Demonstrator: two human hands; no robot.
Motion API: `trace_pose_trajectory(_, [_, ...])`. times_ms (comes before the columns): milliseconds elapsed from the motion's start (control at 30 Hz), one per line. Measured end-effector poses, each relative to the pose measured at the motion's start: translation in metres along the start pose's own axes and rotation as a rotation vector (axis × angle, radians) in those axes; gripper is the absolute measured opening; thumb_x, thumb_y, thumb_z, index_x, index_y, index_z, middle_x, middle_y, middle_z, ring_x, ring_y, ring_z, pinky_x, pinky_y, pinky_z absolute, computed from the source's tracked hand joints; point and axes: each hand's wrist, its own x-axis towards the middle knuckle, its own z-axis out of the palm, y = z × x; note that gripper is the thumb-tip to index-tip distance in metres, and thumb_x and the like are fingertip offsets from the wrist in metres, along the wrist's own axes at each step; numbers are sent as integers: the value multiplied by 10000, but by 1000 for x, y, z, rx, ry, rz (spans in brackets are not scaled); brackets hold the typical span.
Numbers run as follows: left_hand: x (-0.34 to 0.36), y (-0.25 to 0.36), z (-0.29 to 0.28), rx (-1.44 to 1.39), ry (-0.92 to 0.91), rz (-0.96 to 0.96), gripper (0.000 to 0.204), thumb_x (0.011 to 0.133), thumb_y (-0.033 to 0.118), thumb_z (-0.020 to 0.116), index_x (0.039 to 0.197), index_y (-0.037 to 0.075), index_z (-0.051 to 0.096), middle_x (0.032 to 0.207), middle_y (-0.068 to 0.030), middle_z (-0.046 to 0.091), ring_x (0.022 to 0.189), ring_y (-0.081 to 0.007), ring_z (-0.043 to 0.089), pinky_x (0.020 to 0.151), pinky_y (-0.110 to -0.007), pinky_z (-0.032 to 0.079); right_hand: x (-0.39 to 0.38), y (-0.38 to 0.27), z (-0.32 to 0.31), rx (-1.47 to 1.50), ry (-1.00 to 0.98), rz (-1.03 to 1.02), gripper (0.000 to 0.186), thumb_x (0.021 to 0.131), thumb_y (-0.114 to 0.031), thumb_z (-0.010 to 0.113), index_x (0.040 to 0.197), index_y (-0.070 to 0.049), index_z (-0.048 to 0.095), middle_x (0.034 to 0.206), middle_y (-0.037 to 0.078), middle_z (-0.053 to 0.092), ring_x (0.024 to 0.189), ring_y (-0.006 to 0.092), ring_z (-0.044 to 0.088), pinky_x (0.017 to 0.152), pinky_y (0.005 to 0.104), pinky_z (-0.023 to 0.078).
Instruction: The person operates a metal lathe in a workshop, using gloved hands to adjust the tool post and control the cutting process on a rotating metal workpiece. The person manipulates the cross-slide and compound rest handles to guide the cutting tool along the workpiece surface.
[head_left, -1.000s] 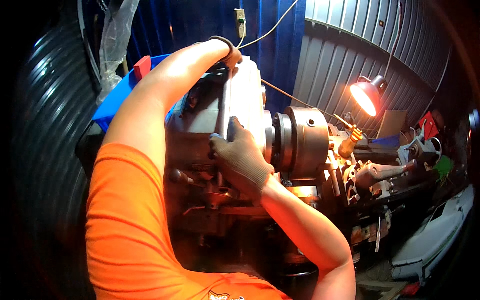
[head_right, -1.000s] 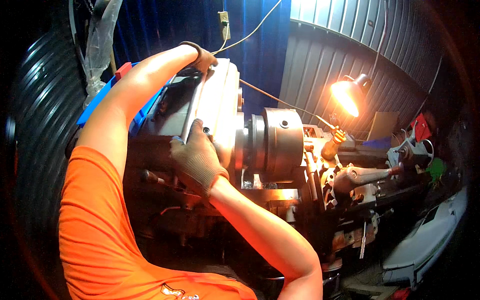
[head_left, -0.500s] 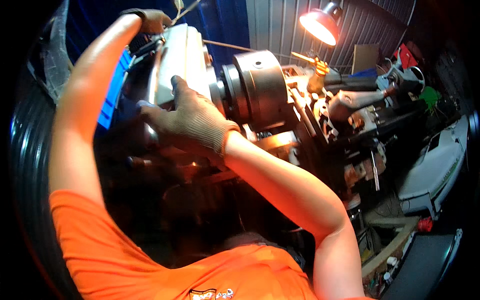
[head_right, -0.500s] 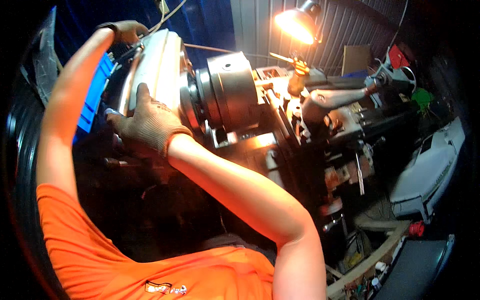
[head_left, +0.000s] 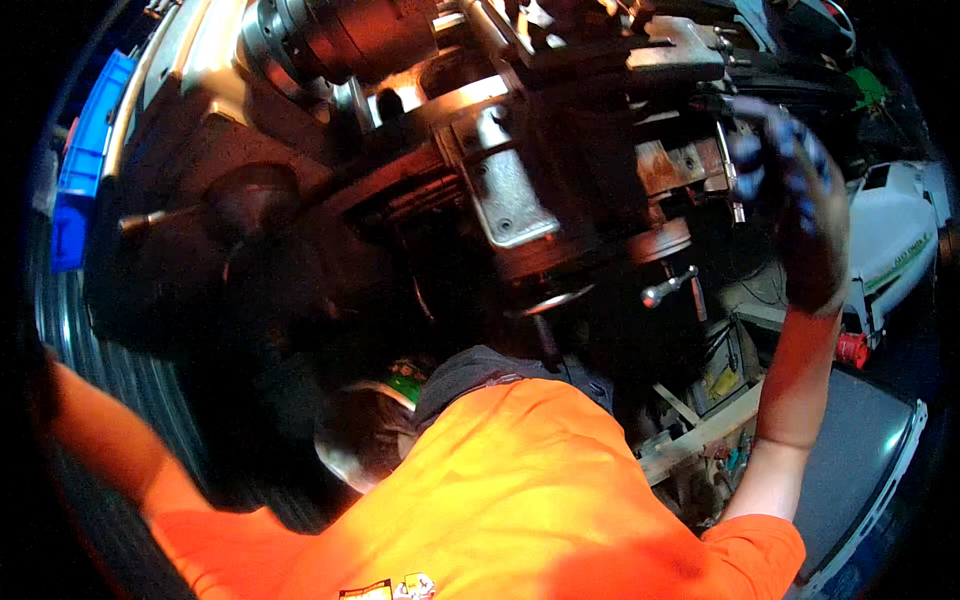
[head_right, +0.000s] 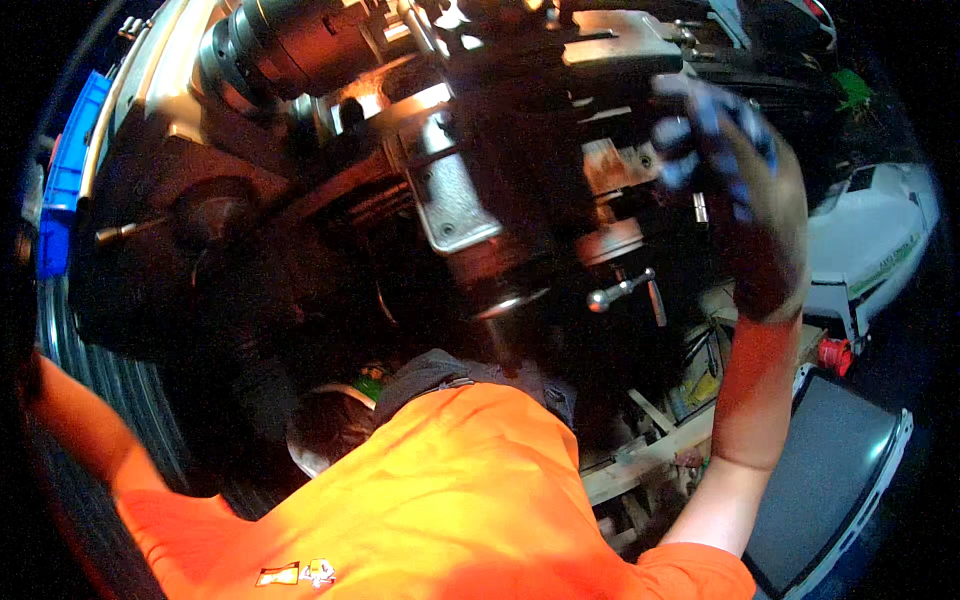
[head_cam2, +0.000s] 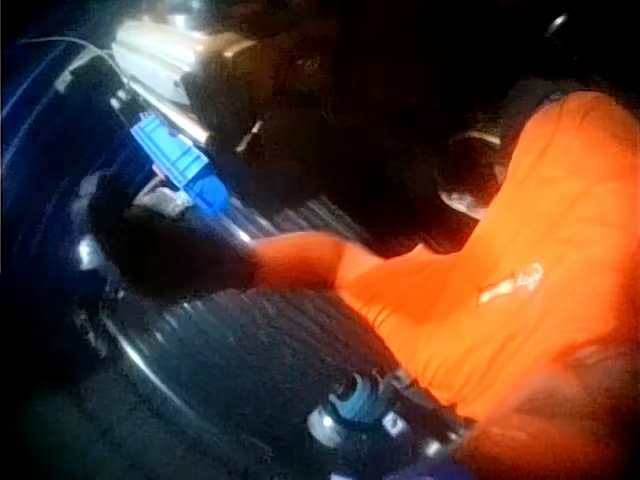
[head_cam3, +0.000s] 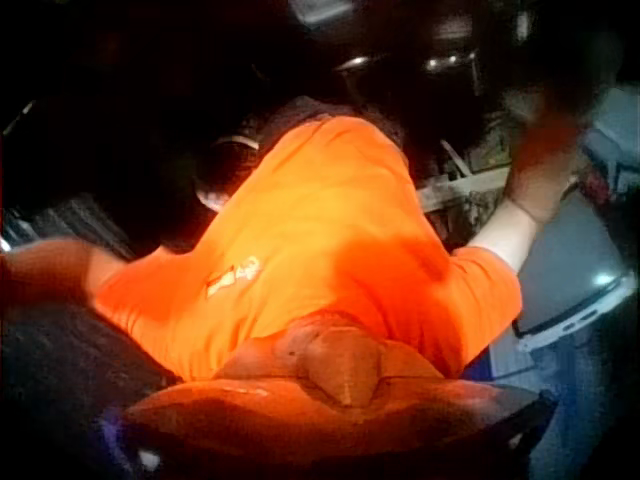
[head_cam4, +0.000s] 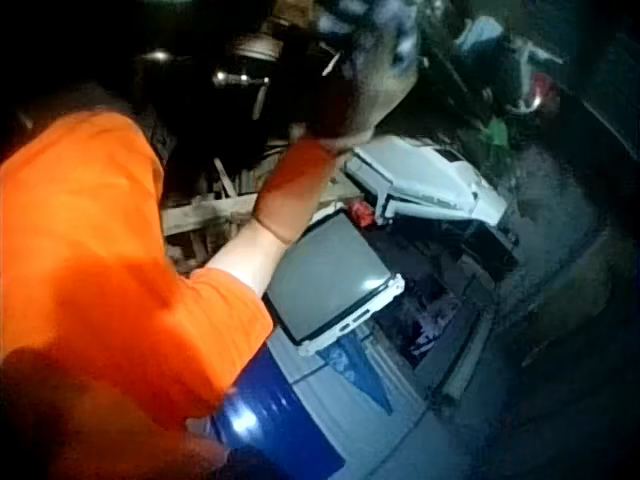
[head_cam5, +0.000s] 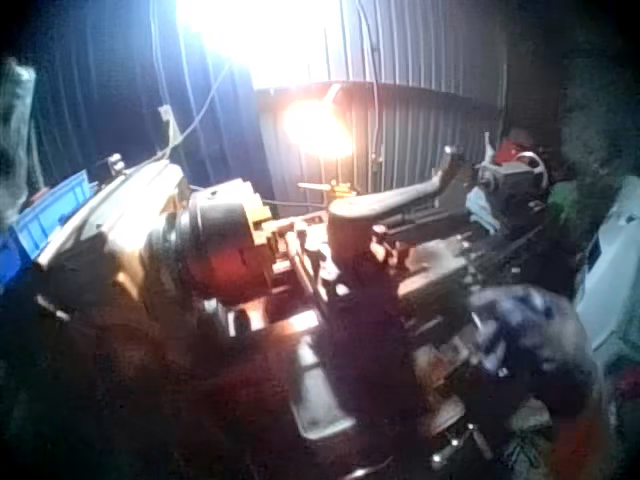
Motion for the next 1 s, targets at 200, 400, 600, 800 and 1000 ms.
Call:
trace_pose_trajectory(200, [-28, 164, 190, -901, 24, -304, 347, 916, 127, 625, 1248, 26, 645, 1202, -164, 670, 1126, -266, 638, 1004, -376, 487, -89, 125, -76, -148, 52, 202, 327, 983, -286, 636, 1228, -71, 660, 972, 29, 671, 811, 95, 617, 699, 261, 534])
trace_pose_trajectory(400, [-51, 283, 392, -1205, -519, -447, 416, 918, 312, 643, 1237, 45, 650, 1184, -122, 691, 1087, -221, 639, 963, -321, 487, -123, 223, -68, -93, -75, 343, 438, 864, -280, 771, 1183, -10, 639, 929, 35, 670, 798, 113, 607, 732, 299, 523])
trace_pose_trajectory(600, [-81, 297, 488, -1481, -416, -816, 337, 918, 263, 669, 1179, 50, 675, 1008, -42, 698, 845, -119, 611, 750, -286, 504, -126, 261, -37, -257, -50, 325, 415, 869, -259, 724, 1167, 7, 609, 825, 105, 663, 689, 180, 616, 643, 339, 506])
trace_pose_trajectory(800, [-103, 227, 637, -1211, 256, -1539, 618, 849, 337, 739, 1314, -29, 562, 1189, -209, 666, 1091, -288, 630, 943, -389, 482, -118, 270, -29, -221, 11, 415, 320, 867, -253, 706, 1040, 4, 626, 744, 100, 637, 656, 201, 617, 632, 362, 498])
trace_pose_trajectory(1000, [-77, 189, 690, -1186, 40, -1104, 641, 912, 461, 632, 1344, 2, 518, 1006, -184, 690, 892, -324, 671, 735, -423, 531, -107, 313, -63, -270, -195, 458, 293, 946, -346, 628, 945, -55, 664, 767, 73, 664, 725, 216, 638, 679, 371, 502])
